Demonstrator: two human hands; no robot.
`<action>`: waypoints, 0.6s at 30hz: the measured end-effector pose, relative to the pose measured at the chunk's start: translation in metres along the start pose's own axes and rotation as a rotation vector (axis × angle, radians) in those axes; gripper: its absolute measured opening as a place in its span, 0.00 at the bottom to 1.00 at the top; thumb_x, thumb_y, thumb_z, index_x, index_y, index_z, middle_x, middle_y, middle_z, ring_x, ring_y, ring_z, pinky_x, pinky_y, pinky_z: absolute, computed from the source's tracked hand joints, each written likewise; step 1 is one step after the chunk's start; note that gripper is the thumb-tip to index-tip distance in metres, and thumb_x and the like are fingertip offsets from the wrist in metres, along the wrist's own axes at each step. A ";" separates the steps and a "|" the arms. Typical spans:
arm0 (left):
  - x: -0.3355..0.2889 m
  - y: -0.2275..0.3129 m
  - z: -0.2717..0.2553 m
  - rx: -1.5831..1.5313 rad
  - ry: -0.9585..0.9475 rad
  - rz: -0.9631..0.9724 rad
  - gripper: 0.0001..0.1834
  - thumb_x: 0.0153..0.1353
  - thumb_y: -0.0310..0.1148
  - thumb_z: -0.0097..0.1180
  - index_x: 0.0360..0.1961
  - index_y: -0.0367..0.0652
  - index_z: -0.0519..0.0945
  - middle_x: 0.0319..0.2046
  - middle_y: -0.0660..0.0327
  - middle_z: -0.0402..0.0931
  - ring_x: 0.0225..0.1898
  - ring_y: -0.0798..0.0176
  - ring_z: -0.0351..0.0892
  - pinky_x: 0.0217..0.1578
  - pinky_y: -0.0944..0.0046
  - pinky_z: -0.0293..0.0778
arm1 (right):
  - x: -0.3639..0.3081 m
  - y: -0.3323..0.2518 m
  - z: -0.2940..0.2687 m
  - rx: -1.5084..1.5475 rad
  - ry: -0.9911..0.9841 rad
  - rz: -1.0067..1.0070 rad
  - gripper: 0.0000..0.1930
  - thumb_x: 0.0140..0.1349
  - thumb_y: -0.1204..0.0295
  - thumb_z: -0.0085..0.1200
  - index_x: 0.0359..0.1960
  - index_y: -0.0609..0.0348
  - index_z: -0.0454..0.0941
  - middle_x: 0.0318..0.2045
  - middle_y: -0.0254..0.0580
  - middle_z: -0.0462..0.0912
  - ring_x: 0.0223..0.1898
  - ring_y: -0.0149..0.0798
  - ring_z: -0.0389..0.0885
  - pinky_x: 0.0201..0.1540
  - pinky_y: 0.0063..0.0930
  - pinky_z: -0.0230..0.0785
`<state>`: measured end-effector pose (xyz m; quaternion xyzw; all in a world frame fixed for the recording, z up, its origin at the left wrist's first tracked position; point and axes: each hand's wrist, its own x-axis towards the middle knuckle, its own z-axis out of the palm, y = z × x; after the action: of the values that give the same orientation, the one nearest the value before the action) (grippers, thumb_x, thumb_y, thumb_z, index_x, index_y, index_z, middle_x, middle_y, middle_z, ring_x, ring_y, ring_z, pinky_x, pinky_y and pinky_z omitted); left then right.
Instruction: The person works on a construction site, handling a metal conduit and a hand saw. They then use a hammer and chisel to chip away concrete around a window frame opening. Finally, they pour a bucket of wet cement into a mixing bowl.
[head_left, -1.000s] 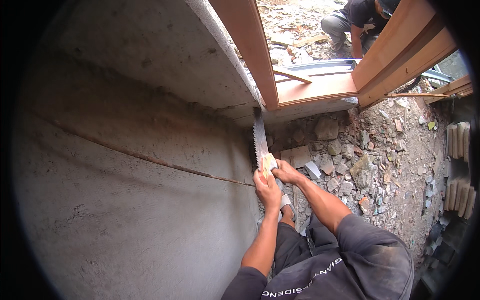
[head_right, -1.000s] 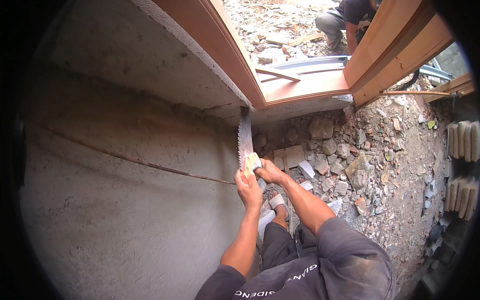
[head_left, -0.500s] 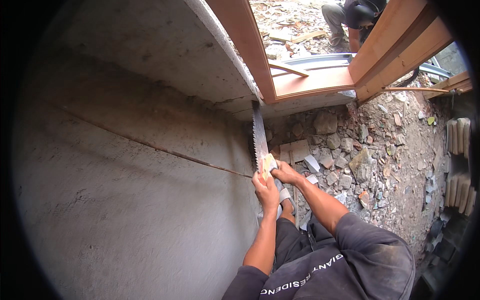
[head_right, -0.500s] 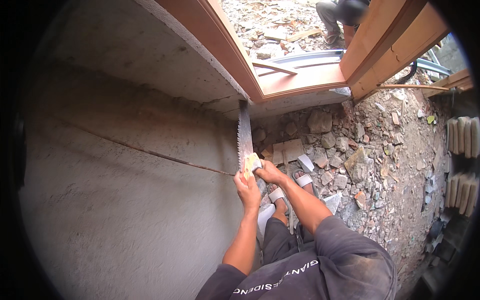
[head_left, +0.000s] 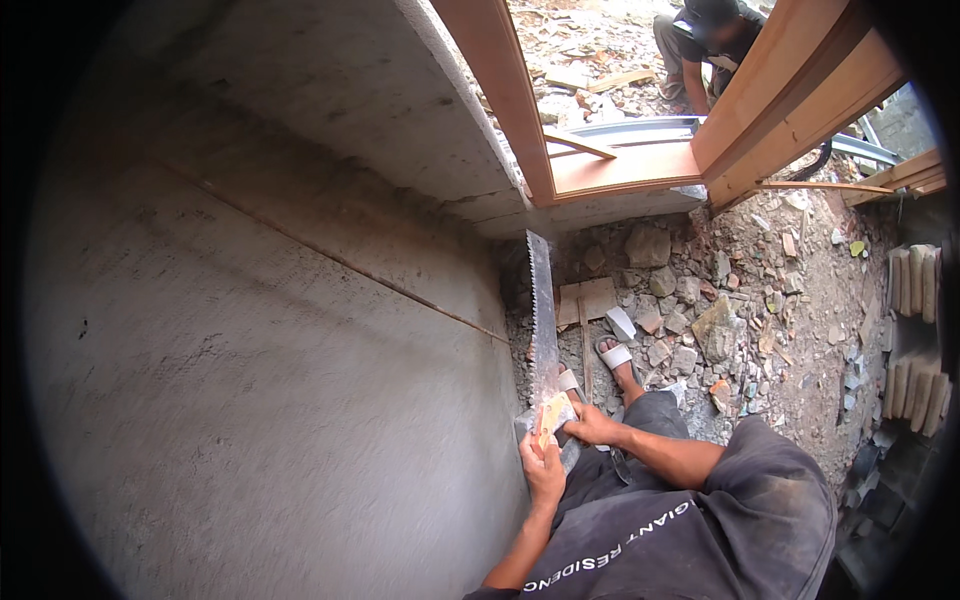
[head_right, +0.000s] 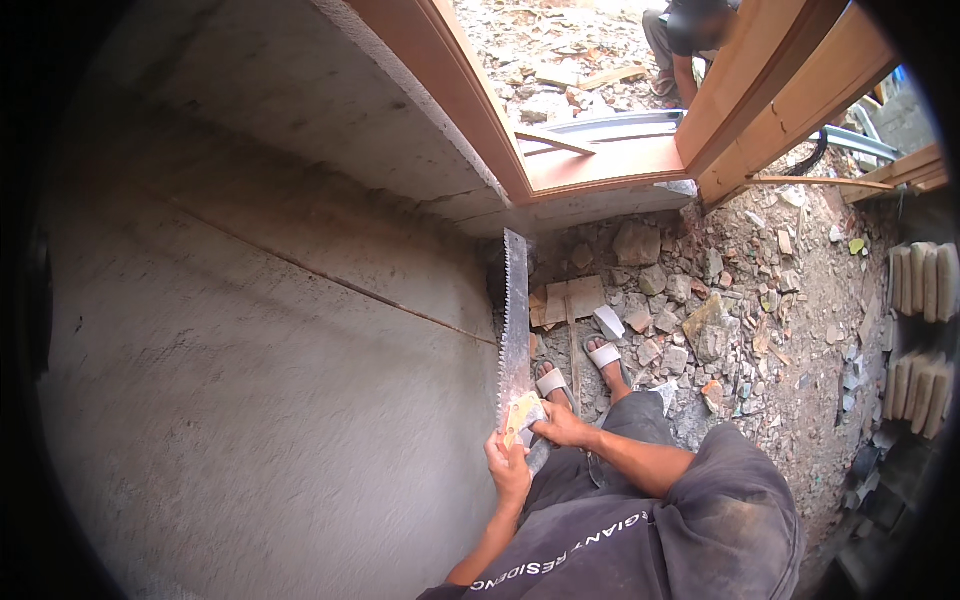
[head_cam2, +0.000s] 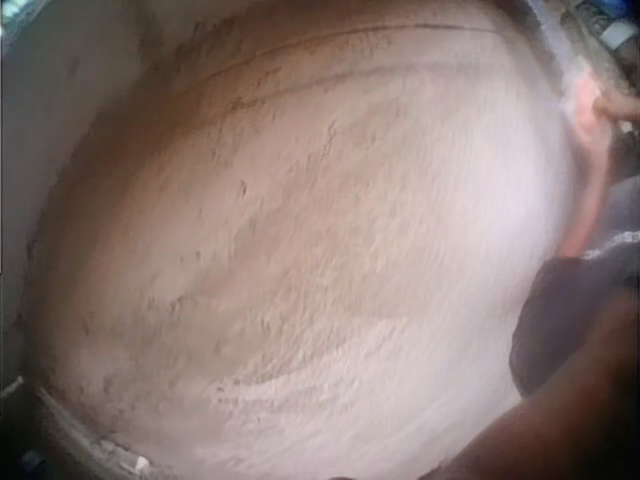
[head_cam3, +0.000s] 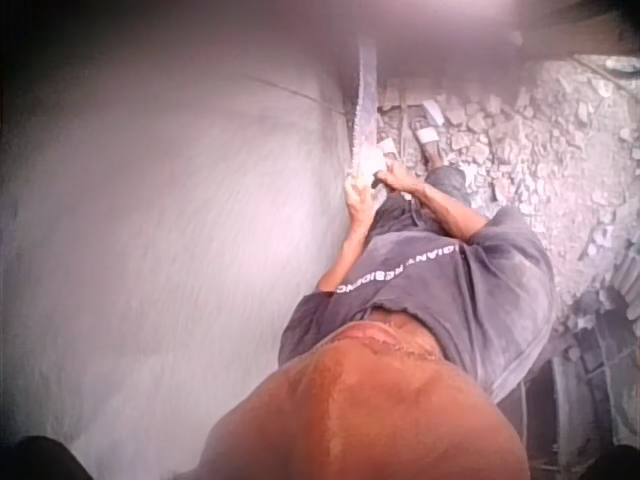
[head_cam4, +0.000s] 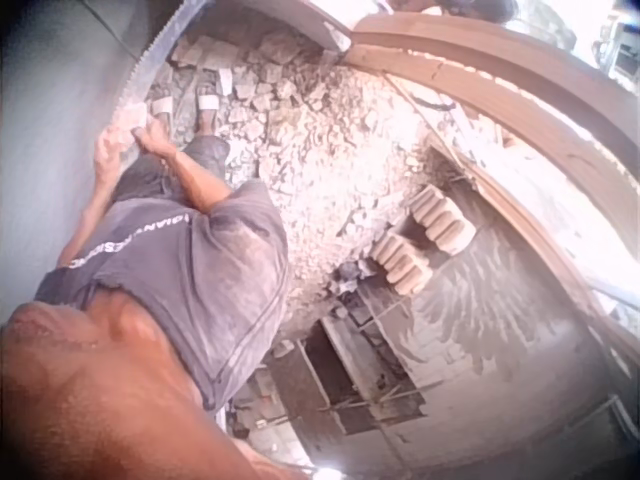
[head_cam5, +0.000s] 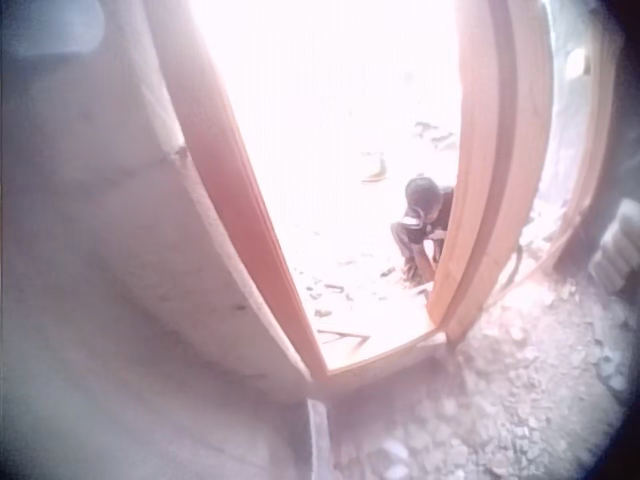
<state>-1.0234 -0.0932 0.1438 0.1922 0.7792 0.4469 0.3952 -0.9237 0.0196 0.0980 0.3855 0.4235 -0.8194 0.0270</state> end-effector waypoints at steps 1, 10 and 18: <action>-0.001 0.014 -0.003 -0.048 -0.005 -0.049 0.19 0.60 0.26 0.47 0.50 0.29 0.61 0.35 0.54 0.72 0.28 0.70 0.72 0.32 0.70 0.71 | 0.002 -0.006 -0.005 -0.051 -0.048 0.081 0.15 0.54 0.72 0.48 0.43 0.64 0.68 0.32 0.40 0.75 0.24 0.26 0.75 0.21 0.20 0.68; 0.010 0.011 -0.025 -0.513 0.003 -0.269 0.11 0.64 0.30 0.43 0.44 0.35 0.65 0.23 0.63 0.67 0.28 0.67 0.72 0.34 0.66 0.73 | 0.009 -0.029 0.014 0.137 0.051 -0.007 0.17 0.57 0.61 0.53 0.42 0.60 0.72 0.20 0.32 0.74 0.17 0.24 0.72 0.16 0.17 0.62; 0.003 -0.015 -0.011 0.094 0.110 -0.197 0.20 0.61 0.41 0.49 0.48 0.36 0.68 0.37 0.53 0.73 0.42 0.58 0.72 0.43 0.59 0.68 | 0.013 -0.029 0.008 -0.203 0.180 0.092 0.16 0.55 0.59 0.52 0.37 0.58 0.76 0.17 0.36 0.76 0.13 0.29 0.72 0.16 0.26 0.64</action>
<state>-1.0335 -0.1048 0.1330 0.1080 0.8349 0.3788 0.3844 -0.9482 0.0361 0.1113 0.4718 0.4867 -0.7324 0.0649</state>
